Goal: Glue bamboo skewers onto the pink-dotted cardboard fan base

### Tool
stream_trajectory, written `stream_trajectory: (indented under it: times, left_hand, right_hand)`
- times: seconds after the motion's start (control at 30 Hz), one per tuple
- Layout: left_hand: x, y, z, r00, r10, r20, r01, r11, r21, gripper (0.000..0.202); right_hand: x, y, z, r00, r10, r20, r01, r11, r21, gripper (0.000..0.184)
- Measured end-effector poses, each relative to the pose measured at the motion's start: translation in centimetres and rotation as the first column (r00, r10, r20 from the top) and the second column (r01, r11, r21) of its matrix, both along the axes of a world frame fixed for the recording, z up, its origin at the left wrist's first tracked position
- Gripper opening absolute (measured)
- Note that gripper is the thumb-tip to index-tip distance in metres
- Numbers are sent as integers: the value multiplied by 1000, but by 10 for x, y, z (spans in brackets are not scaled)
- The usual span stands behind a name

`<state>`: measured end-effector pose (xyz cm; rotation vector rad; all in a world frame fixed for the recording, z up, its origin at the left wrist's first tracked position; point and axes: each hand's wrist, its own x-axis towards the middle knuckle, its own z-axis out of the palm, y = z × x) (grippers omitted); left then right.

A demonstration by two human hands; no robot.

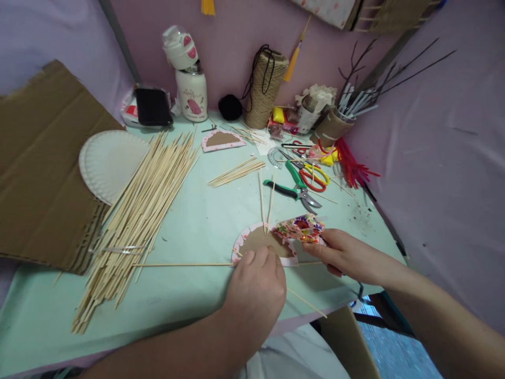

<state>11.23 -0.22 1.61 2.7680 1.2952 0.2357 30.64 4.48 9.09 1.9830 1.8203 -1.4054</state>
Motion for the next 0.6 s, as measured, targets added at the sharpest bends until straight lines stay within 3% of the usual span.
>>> stream_trajectory:
  times: [0.6]
  left_hand:
    - [-1,1,3,1000,-6,9,6,1000,1,10]
  right_hand:
    - [4,1,-3,999,26,30,-27,999,38,47]
